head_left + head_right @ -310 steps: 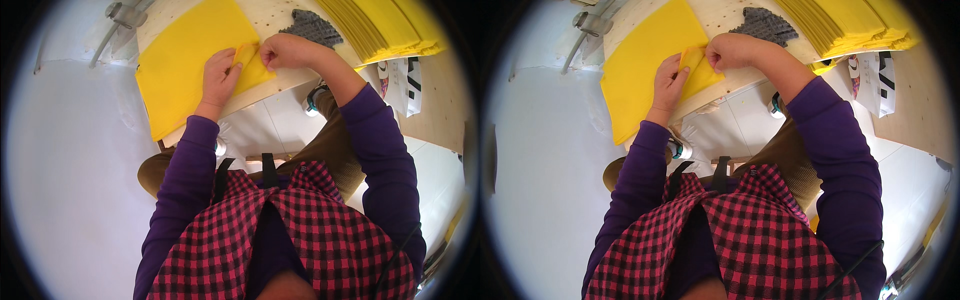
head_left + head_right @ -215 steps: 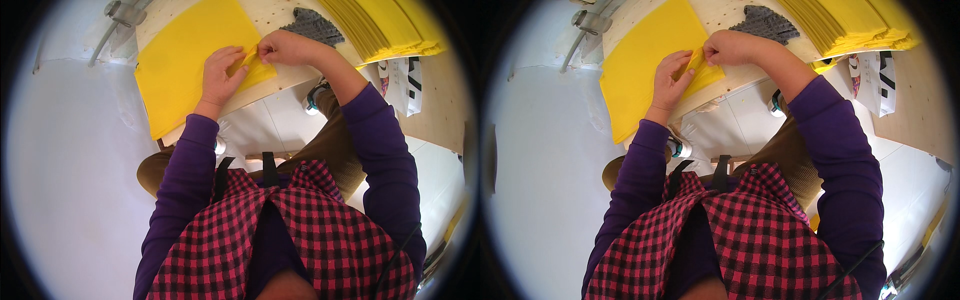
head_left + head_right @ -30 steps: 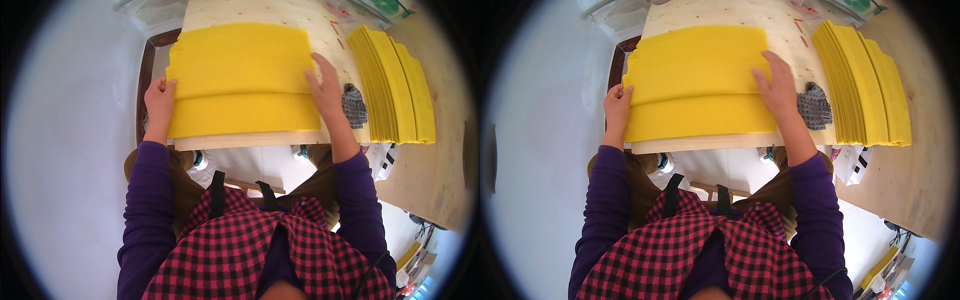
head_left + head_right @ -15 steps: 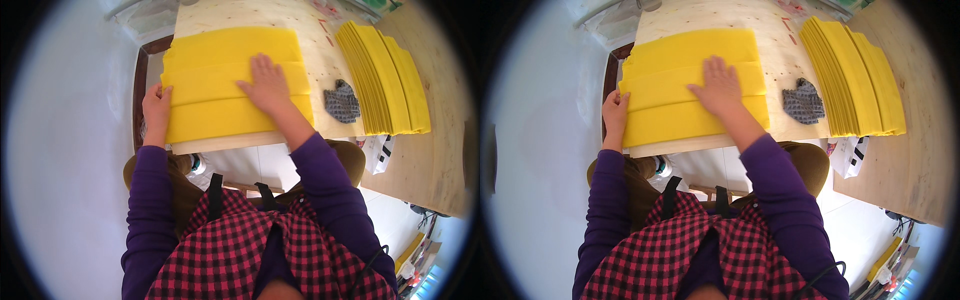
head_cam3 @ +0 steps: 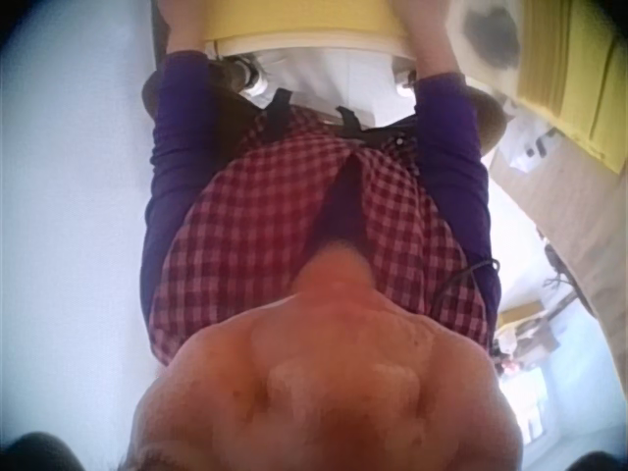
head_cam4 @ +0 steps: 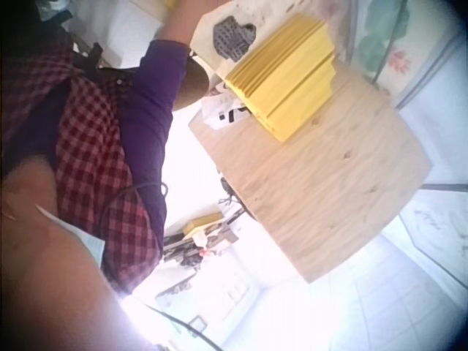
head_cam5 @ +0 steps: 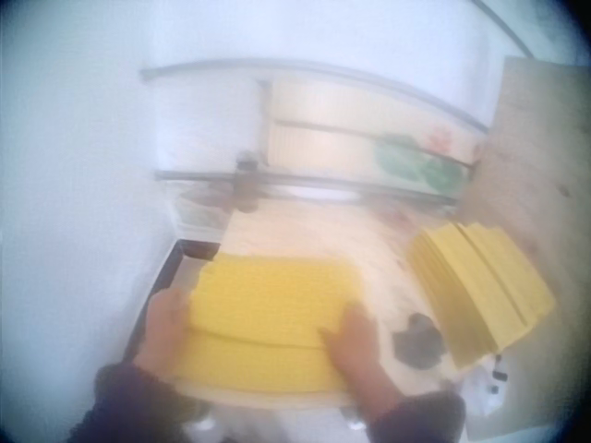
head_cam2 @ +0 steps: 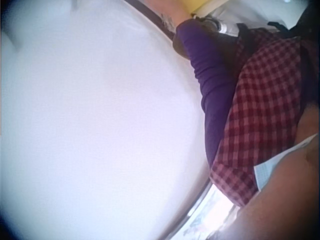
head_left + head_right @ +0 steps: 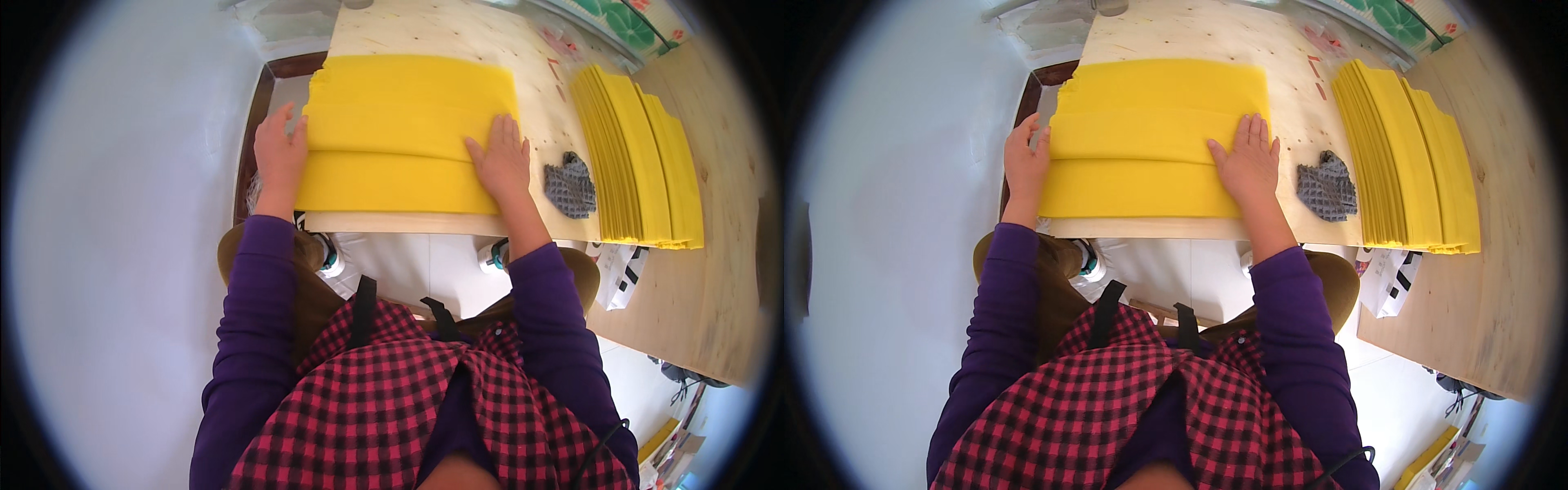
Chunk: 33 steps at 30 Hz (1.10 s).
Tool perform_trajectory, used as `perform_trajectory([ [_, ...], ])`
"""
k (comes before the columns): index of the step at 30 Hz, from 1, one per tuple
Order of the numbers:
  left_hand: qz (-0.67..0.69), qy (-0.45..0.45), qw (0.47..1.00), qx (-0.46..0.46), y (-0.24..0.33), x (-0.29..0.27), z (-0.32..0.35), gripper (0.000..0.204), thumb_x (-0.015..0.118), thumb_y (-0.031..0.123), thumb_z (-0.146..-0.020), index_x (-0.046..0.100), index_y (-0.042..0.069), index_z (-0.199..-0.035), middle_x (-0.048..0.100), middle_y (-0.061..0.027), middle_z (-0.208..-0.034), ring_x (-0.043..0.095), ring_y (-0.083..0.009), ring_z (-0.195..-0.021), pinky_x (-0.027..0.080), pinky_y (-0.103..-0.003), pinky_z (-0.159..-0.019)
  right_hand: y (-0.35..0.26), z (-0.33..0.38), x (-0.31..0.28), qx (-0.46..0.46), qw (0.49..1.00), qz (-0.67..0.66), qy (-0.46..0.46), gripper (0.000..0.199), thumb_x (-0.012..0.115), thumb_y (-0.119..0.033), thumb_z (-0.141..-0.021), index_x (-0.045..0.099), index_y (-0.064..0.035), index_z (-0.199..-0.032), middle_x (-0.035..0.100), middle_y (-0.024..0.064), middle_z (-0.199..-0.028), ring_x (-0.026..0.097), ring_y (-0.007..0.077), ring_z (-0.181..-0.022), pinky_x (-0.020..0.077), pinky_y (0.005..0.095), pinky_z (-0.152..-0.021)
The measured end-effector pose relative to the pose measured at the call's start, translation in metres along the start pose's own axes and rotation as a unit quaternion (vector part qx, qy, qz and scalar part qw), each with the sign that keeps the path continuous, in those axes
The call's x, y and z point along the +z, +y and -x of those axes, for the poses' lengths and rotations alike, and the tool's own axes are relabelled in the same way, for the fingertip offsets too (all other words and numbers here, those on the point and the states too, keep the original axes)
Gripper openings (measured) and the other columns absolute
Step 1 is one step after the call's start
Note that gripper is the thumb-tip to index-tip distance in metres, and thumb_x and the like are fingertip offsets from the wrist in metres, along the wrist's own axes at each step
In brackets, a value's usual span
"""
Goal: The person folds multiple yellow foam sheets on a wooden table. They align edges, fold each sheet in half, and stack the folded sheets. The person repeats this process for several sheets, maintaining a neat stack.
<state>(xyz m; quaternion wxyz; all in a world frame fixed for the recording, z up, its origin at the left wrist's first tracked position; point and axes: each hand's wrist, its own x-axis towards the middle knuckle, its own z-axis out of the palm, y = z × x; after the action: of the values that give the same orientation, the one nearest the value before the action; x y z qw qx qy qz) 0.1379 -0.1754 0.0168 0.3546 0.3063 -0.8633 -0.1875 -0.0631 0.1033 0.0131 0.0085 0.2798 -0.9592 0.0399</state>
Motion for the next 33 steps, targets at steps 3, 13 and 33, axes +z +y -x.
perform_trajectory([
  [3, 0.061, -0.004, 0.984, 0.165, 0.016, -0.005, 0.01, 0.032, 0.058, 0.019, -0.091, 0.058, 0.006, -0.12, 0.061, -0.016, -0.114, 0.055, -0.0333, -0.109, 0.043, -0.042, -0.093, 0.0, 0.0, 0.002, 0.0, 1.0, 0.001, 0.013, 0.081, 0.037, -0.058, -0.093, 0.021, -0.0007, -0.148, 0.018, 0.0163, -0.156, 0.014, 0.0257, -0.145, 0.0117, 0.0467, -0.116],
  [13, -0.073, -0.271, 0.942, 0.183, 0.056, 0.031, 0.039, 0.055, 0.043, 0.041, -0.097, 0.037, 0.012, -0.143, 0.031, -0.0122, -0.151, 0.025, -0.0284, -0.141, 0.017, -0.045, -0.116, 0.002, 0.001, 0.004, -0.011, 1.0, 0.001, 0.024, 0.081, 0.038, -0.058, -0.093, 0.023, 0.0007, -0.147, 0.02, 0.0176, -0.155, 0.015, 0.0265, -0.145, 0.0121, 0.0485, -0.116],
  [33, -0.105, -0.26, 0.94, 0.195, 0.05, 0.036, 0.041, 0.053, 0.046, 0.039, -0.096, 0.04, 0.016, -0.143, 0.033, -0.0083, -0.151, 0.027, -0.0241, -0.141, 0.018, -0.048, -0.114, -0.059, 0.017, 0.006, -0.044, 0.999, -0.014, -0.017, 0.082, 0.038, -0.058, -0.093, 0.022, 0.0014, -0.147, 0.019, 0.0179, -0.155, 0.014, 0.0279, -0.145, 0.0107, 0.0415, -0.117],
])
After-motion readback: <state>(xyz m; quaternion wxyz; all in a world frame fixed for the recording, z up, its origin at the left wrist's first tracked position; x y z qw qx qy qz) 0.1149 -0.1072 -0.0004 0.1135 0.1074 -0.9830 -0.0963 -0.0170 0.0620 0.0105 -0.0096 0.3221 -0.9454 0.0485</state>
